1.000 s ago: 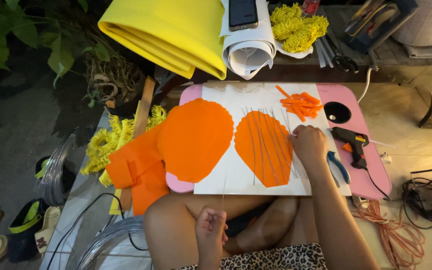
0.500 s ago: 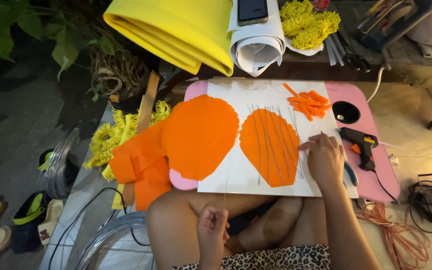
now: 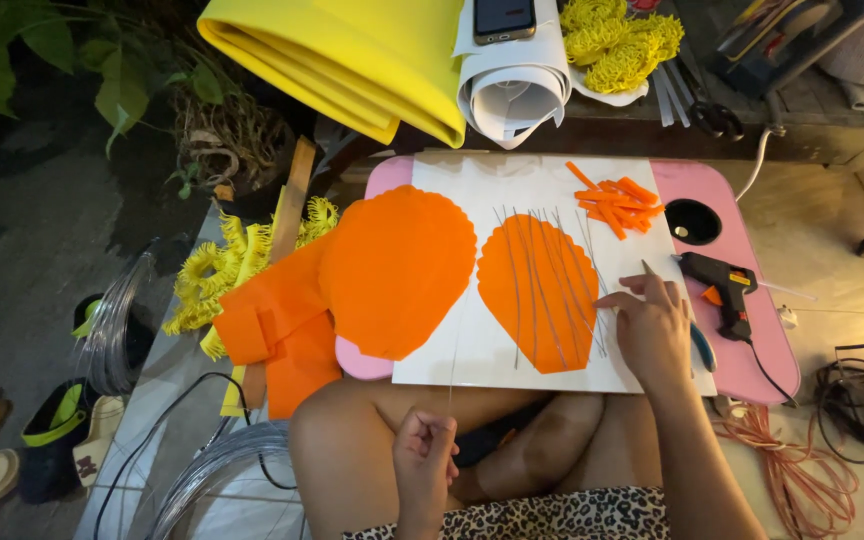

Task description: Attaching thin metal wires to orange fabric cutouts using pliers for a craft project

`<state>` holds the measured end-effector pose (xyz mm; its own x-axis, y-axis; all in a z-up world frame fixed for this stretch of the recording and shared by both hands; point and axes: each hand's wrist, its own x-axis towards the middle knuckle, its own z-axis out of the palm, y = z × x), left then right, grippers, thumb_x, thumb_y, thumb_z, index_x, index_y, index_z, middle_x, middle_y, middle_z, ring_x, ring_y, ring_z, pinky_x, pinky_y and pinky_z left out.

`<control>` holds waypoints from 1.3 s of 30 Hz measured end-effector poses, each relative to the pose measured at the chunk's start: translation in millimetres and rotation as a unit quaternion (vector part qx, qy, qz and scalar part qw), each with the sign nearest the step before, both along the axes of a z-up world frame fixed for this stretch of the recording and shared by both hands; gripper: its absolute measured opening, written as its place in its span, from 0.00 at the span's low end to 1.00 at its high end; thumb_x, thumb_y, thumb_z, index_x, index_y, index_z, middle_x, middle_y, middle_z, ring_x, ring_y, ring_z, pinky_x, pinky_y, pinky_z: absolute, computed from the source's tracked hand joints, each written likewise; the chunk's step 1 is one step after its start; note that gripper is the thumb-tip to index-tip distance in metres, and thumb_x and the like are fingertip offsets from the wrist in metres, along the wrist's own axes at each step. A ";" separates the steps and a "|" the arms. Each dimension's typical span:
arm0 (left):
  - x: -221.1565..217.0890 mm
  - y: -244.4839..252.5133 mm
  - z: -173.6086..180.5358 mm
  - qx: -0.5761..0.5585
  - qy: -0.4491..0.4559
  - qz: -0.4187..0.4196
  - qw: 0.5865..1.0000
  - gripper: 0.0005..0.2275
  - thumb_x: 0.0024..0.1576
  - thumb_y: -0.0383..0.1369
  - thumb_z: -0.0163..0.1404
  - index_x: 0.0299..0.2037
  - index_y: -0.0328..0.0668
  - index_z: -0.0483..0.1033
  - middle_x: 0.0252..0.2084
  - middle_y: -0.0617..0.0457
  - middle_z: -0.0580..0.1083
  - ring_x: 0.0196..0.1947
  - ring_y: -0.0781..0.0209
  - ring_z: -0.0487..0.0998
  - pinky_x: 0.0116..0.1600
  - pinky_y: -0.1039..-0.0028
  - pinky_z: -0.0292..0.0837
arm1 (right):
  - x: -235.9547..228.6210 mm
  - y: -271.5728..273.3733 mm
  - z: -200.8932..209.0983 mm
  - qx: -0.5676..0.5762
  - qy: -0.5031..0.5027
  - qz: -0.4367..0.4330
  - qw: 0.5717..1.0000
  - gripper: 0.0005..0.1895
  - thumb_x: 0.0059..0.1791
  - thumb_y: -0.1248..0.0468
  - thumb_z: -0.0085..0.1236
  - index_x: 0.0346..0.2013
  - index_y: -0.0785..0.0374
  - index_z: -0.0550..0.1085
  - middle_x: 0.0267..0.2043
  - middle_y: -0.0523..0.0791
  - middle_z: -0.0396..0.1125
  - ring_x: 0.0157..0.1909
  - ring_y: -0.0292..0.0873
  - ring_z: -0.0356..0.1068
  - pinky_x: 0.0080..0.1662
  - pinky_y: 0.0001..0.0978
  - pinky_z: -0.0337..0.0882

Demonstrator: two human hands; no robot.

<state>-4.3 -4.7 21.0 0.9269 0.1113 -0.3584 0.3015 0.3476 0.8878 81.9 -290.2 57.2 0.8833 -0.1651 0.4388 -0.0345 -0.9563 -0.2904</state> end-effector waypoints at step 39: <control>0.8 0.6 6.4 0.004 -0.014 -0.006 1.000 0.06 0.53 0.28 0.52 0.30 0.32 0.70 0.19 0.49 0.67 0.12 0.69 0.59 0.16 0.83 0.52 | 1.2 53.0 12.6 -0.048 0.036 0.094 0.994 0.16 0.36 0.69 0.51 0.28 0.44 0.80 0.52 0.39 0.62 0.51 0.41 0.57 0.55 0.35 0.59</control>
<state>-3.5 -4.1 27.4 0.9382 0.1021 -0.3308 0.2802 0.3374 0.8987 83.1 -237.3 69.8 0.9244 0.0449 0.3787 0.1294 -0.9711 -0.2007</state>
